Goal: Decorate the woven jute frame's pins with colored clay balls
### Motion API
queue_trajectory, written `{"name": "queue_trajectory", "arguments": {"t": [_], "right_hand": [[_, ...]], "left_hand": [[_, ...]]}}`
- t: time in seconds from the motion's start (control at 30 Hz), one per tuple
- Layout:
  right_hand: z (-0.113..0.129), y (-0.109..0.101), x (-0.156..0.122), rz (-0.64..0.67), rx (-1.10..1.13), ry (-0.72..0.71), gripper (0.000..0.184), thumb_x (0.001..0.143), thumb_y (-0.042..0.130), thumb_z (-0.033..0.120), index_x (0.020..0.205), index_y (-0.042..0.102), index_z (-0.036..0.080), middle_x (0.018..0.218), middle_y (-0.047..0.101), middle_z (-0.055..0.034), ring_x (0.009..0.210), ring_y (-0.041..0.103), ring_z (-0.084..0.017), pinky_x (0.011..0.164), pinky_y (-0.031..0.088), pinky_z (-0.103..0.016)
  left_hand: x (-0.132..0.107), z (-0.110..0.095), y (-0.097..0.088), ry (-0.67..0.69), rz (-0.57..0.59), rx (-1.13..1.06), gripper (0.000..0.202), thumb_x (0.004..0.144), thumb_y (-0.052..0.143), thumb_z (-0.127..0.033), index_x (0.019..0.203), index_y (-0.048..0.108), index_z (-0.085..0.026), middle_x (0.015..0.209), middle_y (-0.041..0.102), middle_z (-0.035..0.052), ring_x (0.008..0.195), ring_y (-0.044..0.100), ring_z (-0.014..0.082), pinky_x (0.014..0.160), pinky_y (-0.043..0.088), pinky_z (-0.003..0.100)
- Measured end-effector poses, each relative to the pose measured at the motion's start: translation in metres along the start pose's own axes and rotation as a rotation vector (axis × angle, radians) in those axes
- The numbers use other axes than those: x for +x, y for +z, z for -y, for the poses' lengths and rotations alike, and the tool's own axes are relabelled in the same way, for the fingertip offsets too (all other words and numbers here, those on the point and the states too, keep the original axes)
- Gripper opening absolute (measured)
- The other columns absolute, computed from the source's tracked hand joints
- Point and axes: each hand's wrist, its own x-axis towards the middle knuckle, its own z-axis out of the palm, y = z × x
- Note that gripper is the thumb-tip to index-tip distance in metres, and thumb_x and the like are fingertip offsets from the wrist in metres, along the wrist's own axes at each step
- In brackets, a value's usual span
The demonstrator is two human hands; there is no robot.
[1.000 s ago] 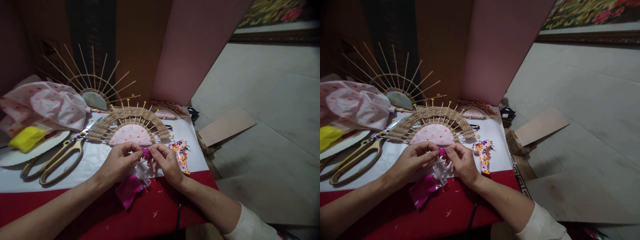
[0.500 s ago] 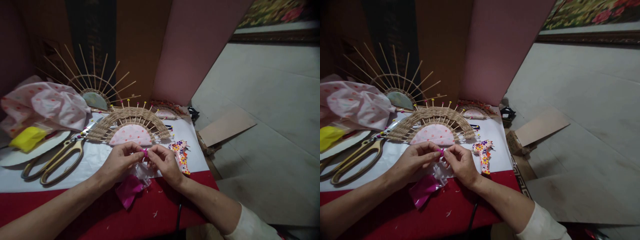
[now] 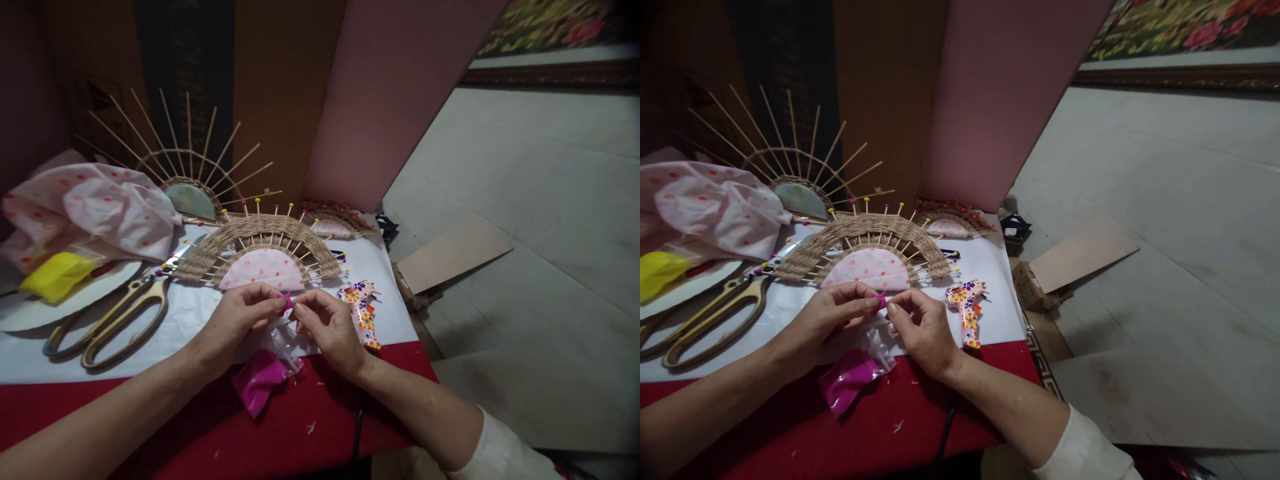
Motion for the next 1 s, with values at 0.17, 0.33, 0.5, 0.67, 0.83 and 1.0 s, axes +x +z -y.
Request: {"name": "queue_trajectory", "arguments": {"t": [0.17,0.33,0.5,0.67,0.83,1.0], "right_hand": [[-0.0013,0.0013,-0.0002,-0.005,0.029,0.027,0.021,0.082,0.06,0.037,0.078,0.059,0.017,0.063,0.057,0.0007,0.052,0.05,-0.009,0.048,0.039,-0.022],[0.0002,0.0017,0.0009,-0.005,0.02,0.005,0.017,0.082,0.059,0.032,0.074,0.057,0.017,0.061,0.057,0.0014,0.052,0.05,-0.009,0.049,0.04,-0.022],[0.0016,-0.0004,0.0005,-0.004,-0.093,-0.058,0.017,0.083,0.058,0.033,0.081,0.061,0.016,0.066,0.061,-0.0001,0.051,0.05,-0.009,0.048,0.04,-0.023],[0.0019,-0.0022,-0.0018,-0.115,-0.326,-0.301,0.011,0.083,0.06,0.025,0.088,0.063,0.016,0.077,0.066,-0.0032,0.057,0.054,-0.011,0.054,0.043,-0.025],[0.0005,-0.0025,-0.0025,-0.098,-0.438,-0.418,0.008,0.087,0.055,0.02,0.088,0.062,0.018,0.079,0.065,-0.0047,0.066,0.058,-0.014,0.06,0.046,-0.028],[0.0009,-0.0021,-0.0034,-0.089,-0.478,-0.449,0.008,0.088,0.052,0.019,0.09,0.06,0.018,0.081,0.065,-0.0058,0.07,0.059,-0.015,0.062,0.046,-0.028]], "left_hand": [[-0.0001,0.001,-0.0002,0.004,0.002,0.032,0.024,0.067,0.076,-0.03,0.067,0.058,-0.014,0.047,0.048,-0.0072,0.035,0.032,0.0017,0.034,0.024,0.012],[0.0038,0.0045,-0.0045,0.024,0.031,-0.003,0.022,0.067,0.077,-0.028,0.071,0.062,-0.013,0.058,0.058,-0.0023,0.045,0.046,0.0037,0.042,0.035,0.012],[0.0044,0.0021,-0.0051,-0.008,0.002,-0.035,0.022,0.066,0.077,-0.027,0.066,0.06,-0.013,0.047,0.051,-0.0056,0.037,0.036,0.0017,0.035,0.027,0.011],[-0.0004,-0.0018,-0.0033,-0.08,-0.008,-0.002,0.025,0.07,0.073,-0.034,0.067,0.056,-0.017,0.036,0.035,-0.0102,0.029,0.02,0.0021,0.029,0.014,0.014],[-0.0006,-0.0002,-0.003,-0.076,0.02,0.021,0.025,0.072,0.071,-0.037,0.068,0.055,-0.017,0.038,0.032,-0.0104,0.03,0.018,0.0025,0.029,0.012,0.015],[-0.0011,0.0017,-0.0034,-0.071,0.042,0.011,0.025,0.073,0.07,-0.036,0.067,0.055,-0.017,0.04,0.032,-0.0101,0.032,0.018,0.0027,0.029,0.012,0.014]]}}
